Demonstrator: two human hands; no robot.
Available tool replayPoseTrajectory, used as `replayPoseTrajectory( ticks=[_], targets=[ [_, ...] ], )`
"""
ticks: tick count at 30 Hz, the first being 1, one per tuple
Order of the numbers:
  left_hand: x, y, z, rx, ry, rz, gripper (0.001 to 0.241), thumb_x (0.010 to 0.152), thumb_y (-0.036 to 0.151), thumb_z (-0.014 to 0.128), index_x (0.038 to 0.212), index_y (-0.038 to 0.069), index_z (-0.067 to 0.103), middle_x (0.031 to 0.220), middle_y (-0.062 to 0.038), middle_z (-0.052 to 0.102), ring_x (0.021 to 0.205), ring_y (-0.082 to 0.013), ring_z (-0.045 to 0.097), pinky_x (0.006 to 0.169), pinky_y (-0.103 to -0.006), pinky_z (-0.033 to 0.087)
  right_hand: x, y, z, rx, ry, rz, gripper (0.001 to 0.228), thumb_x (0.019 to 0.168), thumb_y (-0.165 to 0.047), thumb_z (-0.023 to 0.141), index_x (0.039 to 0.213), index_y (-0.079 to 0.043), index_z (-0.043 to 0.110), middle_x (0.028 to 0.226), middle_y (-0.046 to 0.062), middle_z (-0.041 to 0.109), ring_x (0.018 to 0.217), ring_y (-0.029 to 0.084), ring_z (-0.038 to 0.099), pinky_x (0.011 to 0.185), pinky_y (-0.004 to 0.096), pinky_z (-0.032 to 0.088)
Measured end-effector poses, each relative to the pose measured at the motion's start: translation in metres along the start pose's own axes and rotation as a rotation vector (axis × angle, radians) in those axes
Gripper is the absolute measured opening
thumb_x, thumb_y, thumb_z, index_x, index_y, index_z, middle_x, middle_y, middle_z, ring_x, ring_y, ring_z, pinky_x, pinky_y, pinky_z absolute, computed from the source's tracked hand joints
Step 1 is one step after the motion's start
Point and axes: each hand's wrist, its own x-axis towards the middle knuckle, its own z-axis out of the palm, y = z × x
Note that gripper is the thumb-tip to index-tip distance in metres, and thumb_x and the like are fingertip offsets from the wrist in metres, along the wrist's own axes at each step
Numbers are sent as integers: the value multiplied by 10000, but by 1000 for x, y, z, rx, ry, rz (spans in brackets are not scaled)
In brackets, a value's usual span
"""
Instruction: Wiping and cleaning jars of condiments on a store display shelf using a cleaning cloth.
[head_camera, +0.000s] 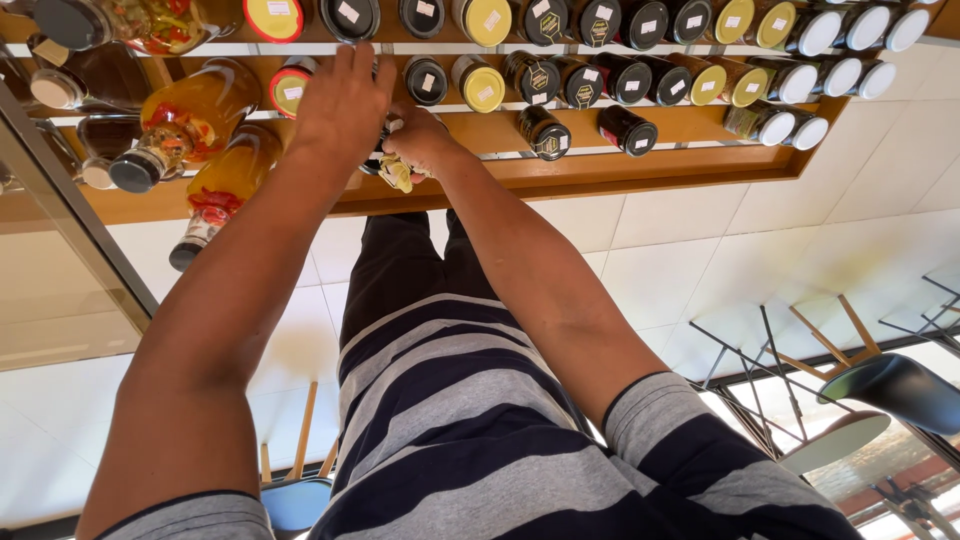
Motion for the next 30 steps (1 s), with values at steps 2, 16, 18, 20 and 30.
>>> replayPoseTrajectory(
  ticks=[2,16,18,20,30],
  targets=[
    [13,-5,-9,-72,21,-28,501,977,19,693,1438,-54,511,1392,-218,560,1312,-353,547,1032,-432,495,-1,0,-1,-6,3,4,700,746,-88,716,1425,-179,572,1194,91,730,972,271,767,578,457,678],
    [105,-38,60,99,20,-208,758,836,269,791,1478,27,468,1397,-296,496,1168,-449,541,925,-493,493,-37,-67,-21,-163,523,-376,402,817,-164,759,1165,-23,616,1124,205,706,1059,366,698,915,427,556],
    [101,-35,29,95,-38,-212,840,754,350,818,1441,32,456,1353,-297,479,1199,-452,513,945,-496,481,-19,-61,-18,-141,566,-479,415,808,-102,747,1190,-30,602,1156,204,670,1084,372,674,933,435,546],
    [107,-40,36,87,-100,-214,925,671,432,846,1404,37,444,1309,-297,461,1230,-455,484,965,-499,469,-7,-61,-15,-119,606,-577,440,800,-40,735,1215,-36,588,1188,202,635,1108,378,649,951,443,536],
    [93,-46,-9,-338,234,-297,547,778,107,762,1281,21,567,1253,-212,500,1161,-400,558,962,-444,502,-42,-108,-13,111,739,-1045,414,934,137,560,1292,-67,602,1460,133,576,1410,334,557,1187,383,468]
  ],
)
